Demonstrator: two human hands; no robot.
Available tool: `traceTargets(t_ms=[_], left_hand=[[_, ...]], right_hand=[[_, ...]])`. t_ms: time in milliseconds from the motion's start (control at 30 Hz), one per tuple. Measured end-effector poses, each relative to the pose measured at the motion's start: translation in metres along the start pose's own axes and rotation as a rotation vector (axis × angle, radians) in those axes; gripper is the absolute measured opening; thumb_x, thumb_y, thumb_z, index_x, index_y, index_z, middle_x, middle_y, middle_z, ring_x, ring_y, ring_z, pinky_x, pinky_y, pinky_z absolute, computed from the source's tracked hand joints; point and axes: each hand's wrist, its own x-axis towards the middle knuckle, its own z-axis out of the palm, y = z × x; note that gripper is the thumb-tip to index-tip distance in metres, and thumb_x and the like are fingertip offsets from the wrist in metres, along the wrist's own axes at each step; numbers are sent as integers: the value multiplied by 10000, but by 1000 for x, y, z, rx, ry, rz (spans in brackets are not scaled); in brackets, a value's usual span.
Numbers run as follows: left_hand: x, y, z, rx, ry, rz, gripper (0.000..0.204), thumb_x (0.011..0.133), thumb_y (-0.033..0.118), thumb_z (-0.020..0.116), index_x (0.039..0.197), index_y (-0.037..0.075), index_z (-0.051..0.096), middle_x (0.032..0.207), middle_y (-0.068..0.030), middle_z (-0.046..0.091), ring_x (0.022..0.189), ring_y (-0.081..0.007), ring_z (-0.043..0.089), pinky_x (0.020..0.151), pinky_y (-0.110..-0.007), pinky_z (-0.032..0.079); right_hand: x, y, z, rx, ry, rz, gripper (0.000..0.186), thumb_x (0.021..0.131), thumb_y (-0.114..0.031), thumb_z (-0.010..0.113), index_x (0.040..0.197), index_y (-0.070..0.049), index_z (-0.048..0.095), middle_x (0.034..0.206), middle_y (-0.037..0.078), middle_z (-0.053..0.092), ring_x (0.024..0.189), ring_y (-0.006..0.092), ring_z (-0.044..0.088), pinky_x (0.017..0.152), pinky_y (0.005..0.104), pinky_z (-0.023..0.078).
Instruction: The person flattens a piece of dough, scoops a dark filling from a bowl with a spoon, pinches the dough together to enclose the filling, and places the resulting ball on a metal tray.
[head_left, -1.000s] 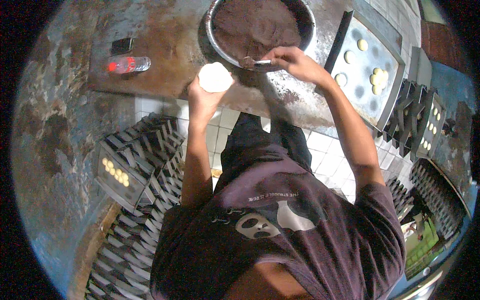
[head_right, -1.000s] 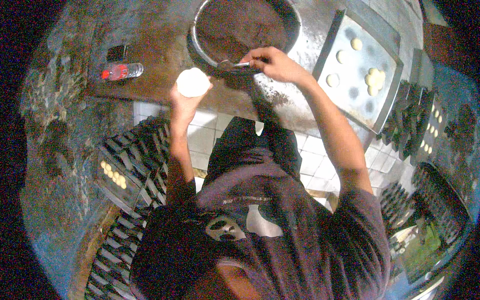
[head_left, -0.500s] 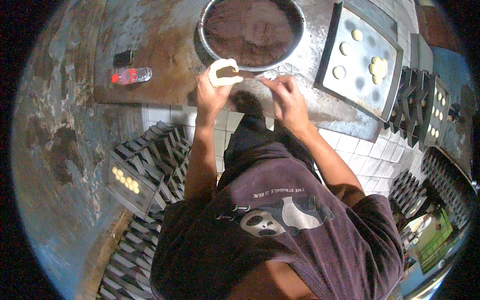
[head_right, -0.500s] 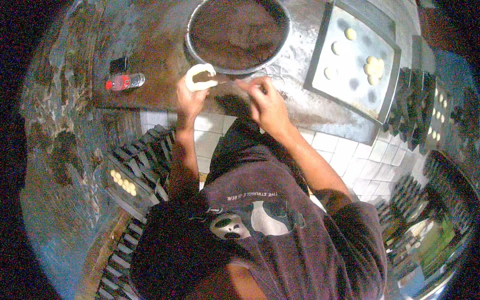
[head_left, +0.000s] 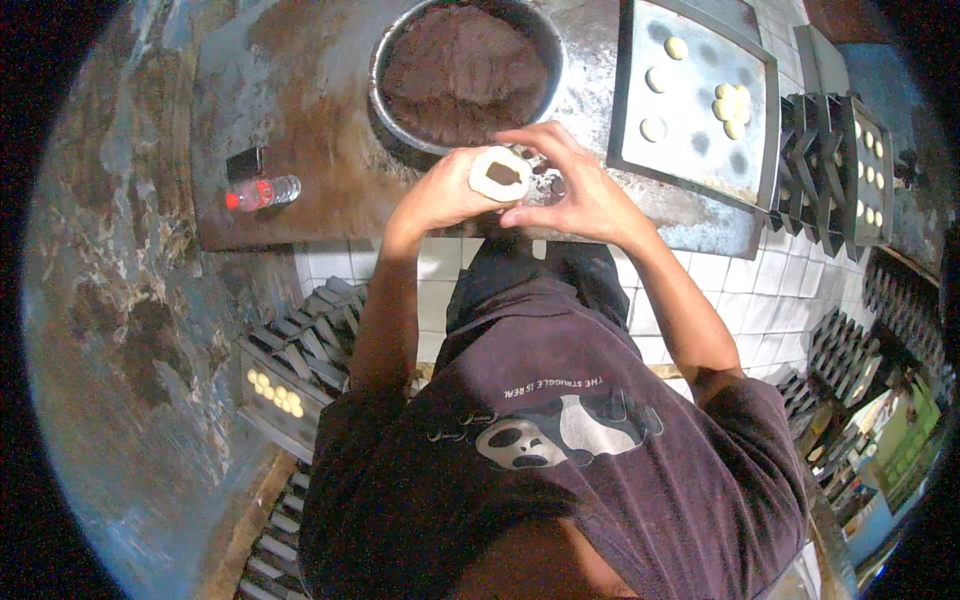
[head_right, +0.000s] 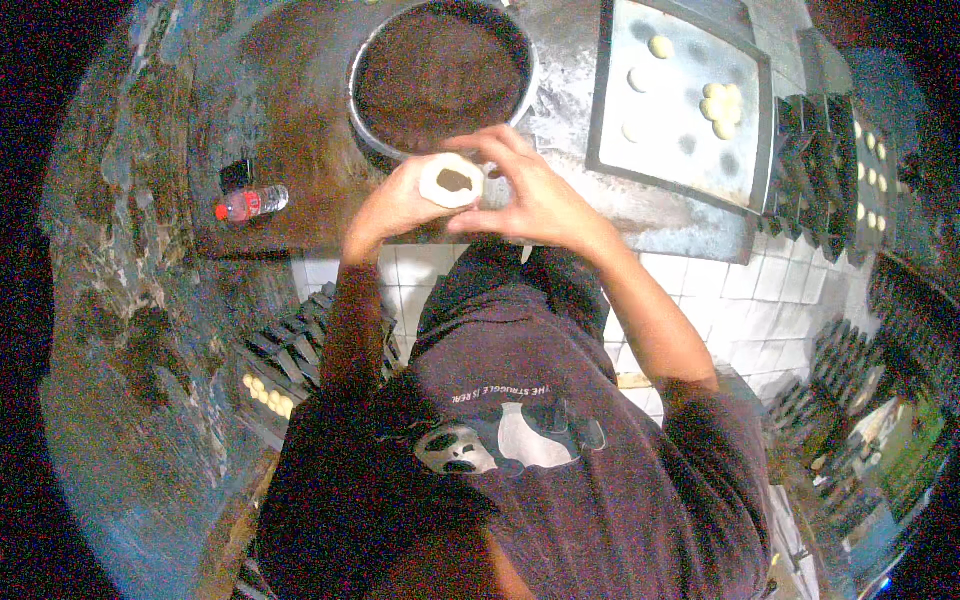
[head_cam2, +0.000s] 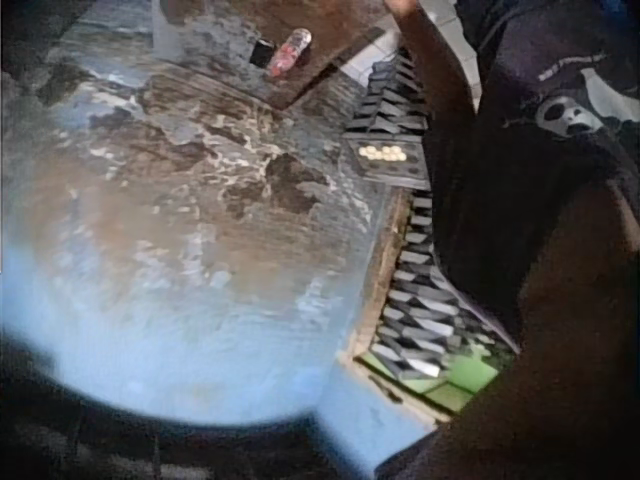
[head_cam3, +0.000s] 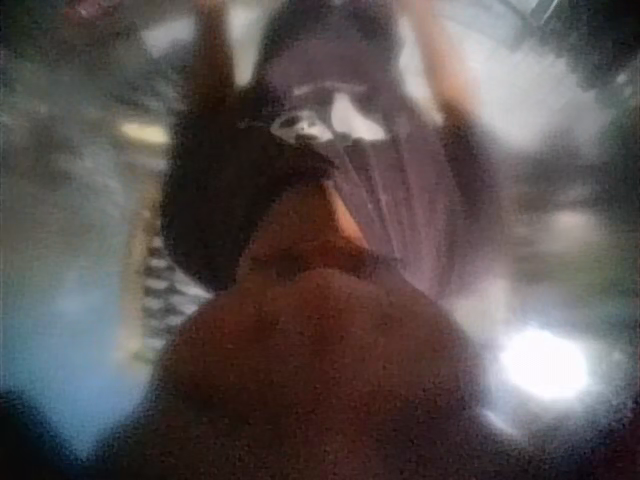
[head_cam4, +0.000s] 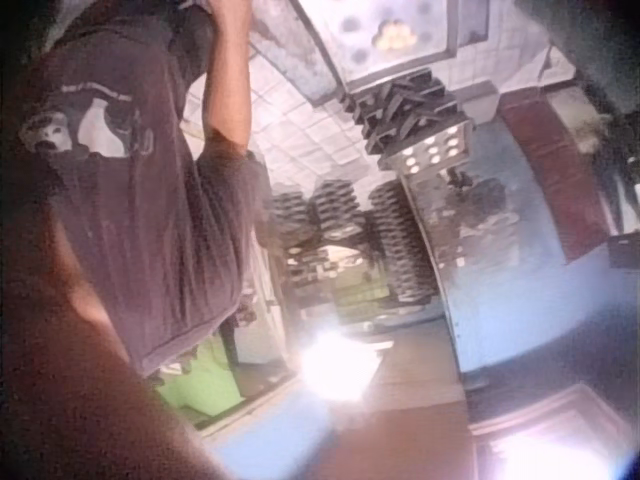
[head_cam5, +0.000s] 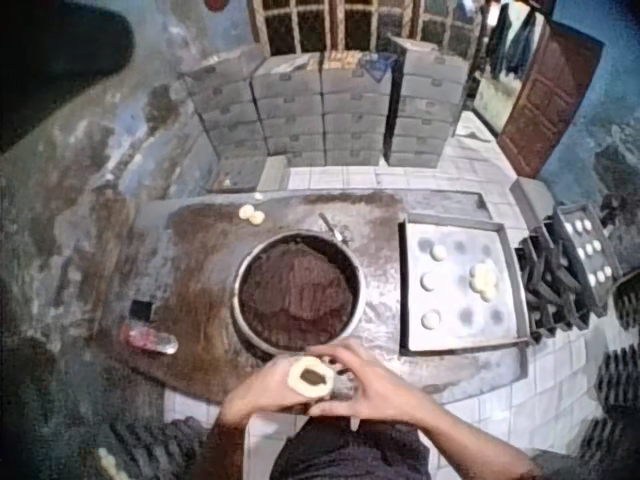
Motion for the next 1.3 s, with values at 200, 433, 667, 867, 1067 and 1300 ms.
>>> traceTargets(t_ms=[200, 433, 667, 867, 1067, 1300], left_hand=[[1, 40, -14, 35, -29, 77, 537, 760, 270, 891, 1181, 29, 661, 1050, -73, 738, 949, -176, 689, 879, -351, 541], [-12, 43, 10, -504, 222, 39, 259, 983, 194, 678, 1183, 36, 632, 1028, 0, 676, 869, -53, 602, 699, -214, 459], [-7, 61, 26, -670, 458, -69, 243, 981, 208, 570, 1143, 40, 640, 977, -29, 658, 808, -86, 610, 657, -232, 474], [-18, 70, 8, -877, 246, 9, 308, 1027, 298, 549, 1236, 72, 554, 964, -9, 608, 709, -29, 501, 567, -182, 363], [-11, 78, 21, -495, 546, 147, 252, 987, 211, 630, 1158, 25, 634, 1005, -4, 644, 839, -76, 578, 715, -243, 471], [1, 102, 21, -881, 319, -42, 300, 988, 212, 550, 1225, 33, 591, 848, 5, 613, 608, -22, 493, 476, -185, 353]], right_hand=[[16, -8, -14, 156, -26, 88, 321, 870, -214, 849, 1091, -9, 740, 1066, 59, 703, 958, 145, 678, 798, 310, 564], [12, -35, -17, 556, 94, 341, 422, 915, -249, 794, 1244, -4, 695, 1225, 150, 683, 990, 229, 718, 873, 380, 583], [30, -53, -20, -321, 52, -228, 592, 794, -259, 879, 1316, -81, 662, 1159, 120, 633, 1060, 256, 658, 862, 389, 566], [32, -47, -27, 131, 147, -19, 251, 898, -189, 798, 1056, 1, 754, 986, 107, 725, 889, 196, 730, 770, 332, 588], [24, -67, -34, 461, 73, 255, 541, 934, -236, 777, 1421, -78, 604, 1249, 142, 638, 961, 237, 723, 866, 374, 610], [26, -45, -42, -186, 213, -293, 523, 796, -287, 894, 1269, -123, 745, 1059, 102, 651, 1010, 248, 683, 834, 359, 561]])
